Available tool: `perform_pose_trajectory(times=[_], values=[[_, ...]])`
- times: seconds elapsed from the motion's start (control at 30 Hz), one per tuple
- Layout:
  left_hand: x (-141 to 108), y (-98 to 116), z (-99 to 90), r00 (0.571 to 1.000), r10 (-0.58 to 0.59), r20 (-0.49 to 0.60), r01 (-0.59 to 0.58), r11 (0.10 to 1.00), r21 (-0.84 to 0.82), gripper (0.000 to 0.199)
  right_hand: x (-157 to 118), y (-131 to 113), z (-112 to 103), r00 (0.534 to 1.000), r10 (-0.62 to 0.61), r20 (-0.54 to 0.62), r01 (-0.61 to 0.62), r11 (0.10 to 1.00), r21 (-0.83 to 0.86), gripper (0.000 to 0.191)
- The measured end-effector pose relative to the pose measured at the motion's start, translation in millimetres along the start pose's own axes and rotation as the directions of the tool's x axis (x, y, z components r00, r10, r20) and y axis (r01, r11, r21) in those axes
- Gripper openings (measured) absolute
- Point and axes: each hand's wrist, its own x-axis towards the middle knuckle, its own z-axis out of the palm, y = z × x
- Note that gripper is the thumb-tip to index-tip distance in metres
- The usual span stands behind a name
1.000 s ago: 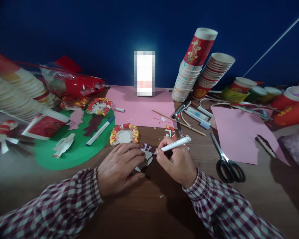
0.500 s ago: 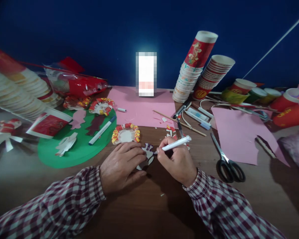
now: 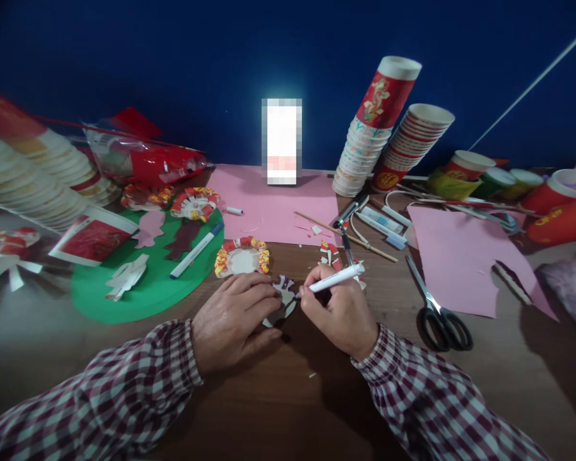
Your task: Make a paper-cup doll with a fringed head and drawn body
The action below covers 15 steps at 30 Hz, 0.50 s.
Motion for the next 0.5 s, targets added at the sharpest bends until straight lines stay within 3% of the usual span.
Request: perform_pose_trajectory(times=[0.2, 0.5], values=[[-0.1, 0.1, 0.6, 1.000, 0.006, -0.018, -0.006, 1.000, -0.002, 0.034, -0.4, 1.0, -1.1, 1.000, -0.010, 0.014, 0.010, 1.000, 0.024, 0.010], [-1.3, -0.5, 0.4, 1.000, 0.005, -0.016, -0.006, 0.999, -0.044, 0.029, -10.4, -0.8, -4.6, 0.990, 0.056, -0.132, -0.040, 0.992, 0.119, 0.008]])
